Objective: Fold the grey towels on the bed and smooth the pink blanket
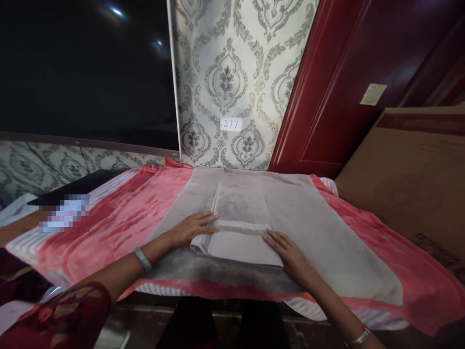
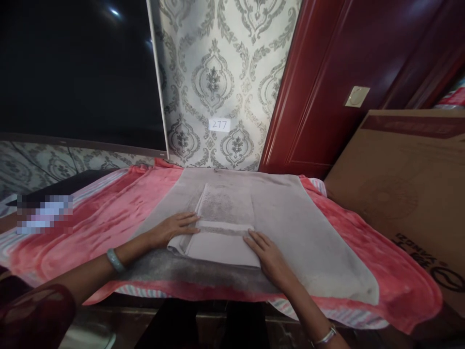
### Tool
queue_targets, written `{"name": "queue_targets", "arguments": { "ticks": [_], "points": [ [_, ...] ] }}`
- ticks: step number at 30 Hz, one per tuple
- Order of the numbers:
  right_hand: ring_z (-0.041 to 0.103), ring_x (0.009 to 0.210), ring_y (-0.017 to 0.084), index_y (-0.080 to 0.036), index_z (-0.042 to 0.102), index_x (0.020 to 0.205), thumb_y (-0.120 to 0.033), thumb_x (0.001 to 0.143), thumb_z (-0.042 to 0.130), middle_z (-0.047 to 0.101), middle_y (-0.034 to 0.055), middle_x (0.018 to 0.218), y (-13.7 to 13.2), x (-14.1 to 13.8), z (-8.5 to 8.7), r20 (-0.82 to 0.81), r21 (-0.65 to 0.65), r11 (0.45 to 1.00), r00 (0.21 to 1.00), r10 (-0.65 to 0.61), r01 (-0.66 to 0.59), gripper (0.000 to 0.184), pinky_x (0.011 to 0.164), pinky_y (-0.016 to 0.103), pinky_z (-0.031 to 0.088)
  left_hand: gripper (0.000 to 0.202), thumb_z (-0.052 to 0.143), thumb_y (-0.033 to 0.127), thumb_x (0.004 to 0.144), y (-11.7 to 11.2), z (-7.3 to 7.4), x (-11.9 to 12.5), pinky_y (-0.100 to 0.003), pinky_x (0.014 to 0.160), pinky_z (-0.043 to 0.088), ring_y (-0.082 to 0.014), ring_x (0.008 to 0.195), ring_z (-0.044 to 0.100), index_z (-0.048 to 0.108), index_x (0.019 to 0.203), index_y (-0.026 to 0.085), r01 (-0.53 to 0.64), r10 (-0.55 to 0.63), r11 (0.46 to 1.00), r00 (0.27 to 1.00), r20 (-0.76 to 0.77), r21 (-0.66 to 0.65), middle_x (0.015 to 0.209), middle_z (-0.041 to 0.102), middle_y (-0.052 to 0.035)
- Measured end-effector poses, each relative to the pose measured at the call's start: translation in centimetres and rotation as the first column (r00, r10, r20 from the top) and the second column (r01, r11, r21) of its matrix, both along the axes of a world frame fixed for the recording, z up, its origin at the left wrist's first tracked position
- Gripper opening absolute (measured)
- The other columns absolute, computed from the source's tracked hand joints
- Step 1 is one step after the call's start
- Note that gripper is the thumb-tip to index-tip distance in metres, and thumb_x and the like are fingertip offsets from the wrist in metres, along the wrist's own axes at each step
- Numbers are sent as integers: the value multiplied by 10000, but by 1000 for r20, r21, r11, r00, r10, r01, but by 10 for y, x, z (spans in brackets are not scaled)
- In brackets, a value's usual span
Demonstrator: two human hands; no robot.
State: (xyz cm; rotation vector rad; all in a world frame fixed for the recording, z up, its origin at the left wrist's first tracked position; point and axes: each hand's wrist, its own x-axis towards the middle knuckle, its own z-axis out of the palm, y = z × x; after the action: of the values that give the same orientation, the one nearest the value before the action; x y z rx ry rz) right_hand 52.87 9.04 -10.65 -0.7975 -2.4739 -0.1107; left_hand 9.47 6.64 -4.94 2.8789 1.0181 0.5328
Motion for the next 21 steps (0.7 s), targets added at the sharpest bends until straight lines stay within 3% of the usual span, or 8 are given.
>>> {"name": "queue_targets", "arguments": {
  "ticks": [3,5,9,12,15,18,21],
  "points": [
    [473,1382,229,-315,449,1514,36,830,359,477,68,1532,5,-5,3,-64,-25,1000,998,-5,4,774,1091,484,478,604,613,667,836,5,-7,0,-521,1139,354,-360,1448,380,657,1318,305,-40,44,998,994,98,-39,1502,515,-134],
    [504,1355,238,-300,560,1434,-25,882,387,529,81,1488,9,-10,7,-130,-50,999,992,11,-17,641,1083,494,480,612,579,691,844,5,-3,1,-529,1145,343,-361,1451,377,672,1302,294,-64,74,996,986,146,-68,1483,536,-136],
    [592,1258,270,-284,719,1215,-296,960,507,675,99,1306,15,-20,30,-368,-103,988,927,70,-115,332,1035,491,508,555,572,675,858,3,30,9,-551,1173,293,-352,1460,364,724,1222,284,-41,77,992,949,307,-123,1426,593,-128],
    [638,1165,289,-260,749,1088,-498,946,538,736,104,1158,15,-25,73,-578,-168,980,816,-14,-103,348,996,475,521,537,676,632,805,1,69,19,-531,1137,371,-353,1374,487,747,1161,237,8,122,971,845,521,-240,1336,660,-146],
    [680,905,264,-219,734,931,-573,897,598,746,68,903,11,-30,133,-754,-192,981,642,-136,-19,381,833,417,565,595,791,555,721,0,116,33,-491,987,528,-333,1110,681,709,1172,176,52,289,918,595,750,-394,1159,742,-146],
    [642,790,208,-205,700,934,-554,865,652,697,28,834,11,-35,194,-854,-119,991,514,-76,-52,359,725,342,548,587,852,487,656,2,165,45,-440,883,587,-320,974,722,697,1108,147,109,332,913,356,873,-392,1010,769,-123],
    [635,760,185,-205,683,946,-535,868,648,681,23,820,30,-42,232,-894,-138,978,444,-54,-158,342,696,318,540,495,844,403,672,18,203,48,-425,838,605,-314,921,731,705,1061,130,162,381,888,262,887,-430,935,765,-113]
  ]
}}
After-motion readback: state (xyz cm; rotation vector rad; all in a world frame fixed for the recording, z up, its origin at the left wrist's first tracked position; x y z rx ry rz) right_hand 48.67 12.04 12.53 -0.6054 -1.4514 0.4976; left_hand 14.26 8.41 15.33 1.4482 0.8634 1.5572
